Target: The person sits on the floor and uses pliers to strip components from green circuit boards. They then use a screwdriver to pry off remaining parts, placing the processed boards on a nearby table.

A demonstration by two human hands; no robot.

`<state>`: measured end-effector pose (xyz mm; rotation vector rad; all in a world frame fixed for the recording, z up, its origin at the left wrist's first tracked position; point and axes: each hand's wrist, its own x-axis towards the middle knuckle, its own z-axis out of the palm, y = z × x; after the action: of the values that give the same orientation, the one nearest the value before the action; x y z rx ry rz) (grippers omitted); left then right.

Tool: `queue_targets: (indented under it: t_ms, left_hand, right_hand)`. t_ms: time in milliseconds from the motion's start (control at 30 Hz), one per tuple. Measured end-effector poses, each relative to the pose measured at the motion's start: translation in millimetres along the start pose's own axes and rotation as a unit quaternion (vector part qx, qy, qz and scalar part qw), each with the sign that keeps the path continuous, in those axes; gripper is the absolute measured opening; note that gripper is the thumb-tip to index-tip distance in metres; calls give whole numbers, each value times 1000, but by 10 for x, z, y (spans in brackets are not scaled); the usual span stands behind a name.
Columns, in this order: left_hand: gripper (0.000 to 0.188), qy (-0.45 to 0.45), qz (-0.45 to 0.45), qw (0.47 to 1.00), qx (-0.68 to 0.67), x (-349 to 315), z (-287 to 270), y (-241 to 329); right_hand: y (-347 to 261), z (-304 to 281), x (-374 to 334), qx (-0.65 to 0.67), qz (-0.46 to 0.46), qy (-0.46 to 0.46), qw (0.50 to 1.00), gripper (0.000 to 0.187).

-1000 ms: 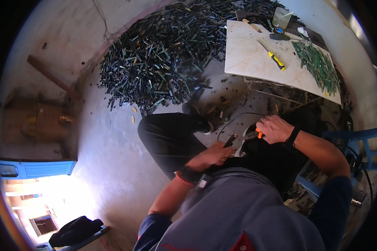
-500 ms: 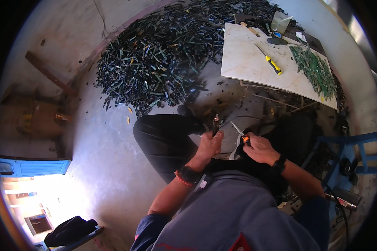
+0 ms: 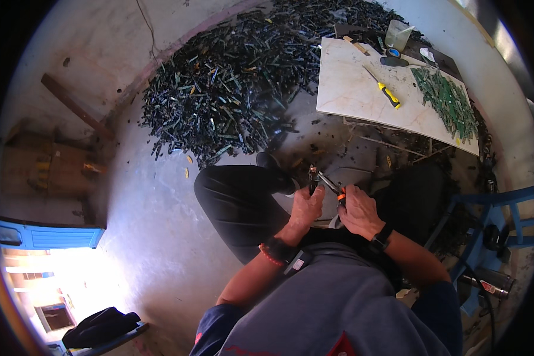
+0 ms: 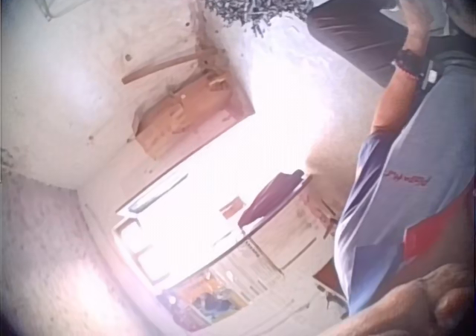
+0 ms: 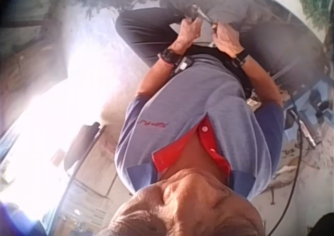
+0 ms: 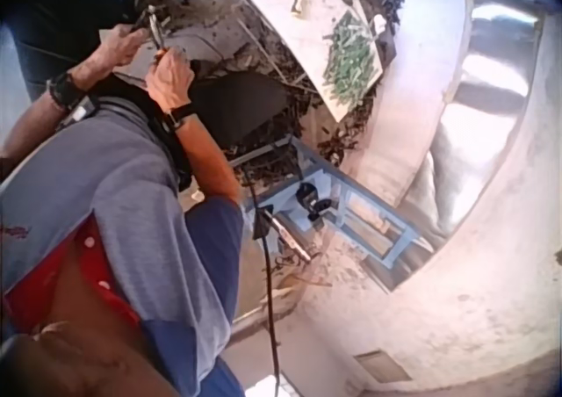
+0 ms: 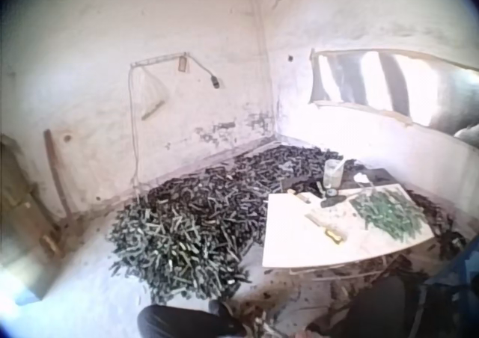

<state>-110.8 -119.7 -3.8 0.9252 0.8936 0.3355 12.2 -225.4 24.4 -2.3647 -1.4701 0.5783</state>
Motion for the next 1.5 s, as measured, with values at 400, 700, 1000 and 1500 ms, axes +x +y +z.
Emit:
queue_targets:
  t_ms: [400, 700, 1000, 1500]
  left_hand:
    - [28, 24, -13, 1000, 13, 13, 73, -7]
    - [29, 34, 14, 998, 53, 8, 120, 7]
    - [34, 75, 52, 987, 131, 129, 69, -214]
    - [35, 98, 131, 954, 251, 256, 65, -329]
  right_hand:
    - [-8, 90, 39, -23, 2, 63, 998, 29]
    - [77, 149, 114, -60, -8, 115, 992, 31]
    - [109, 175, 142, -87, -17, 126, 988, 27]
    - [58, 171, 58, -39, -21, 99, 994, 28]
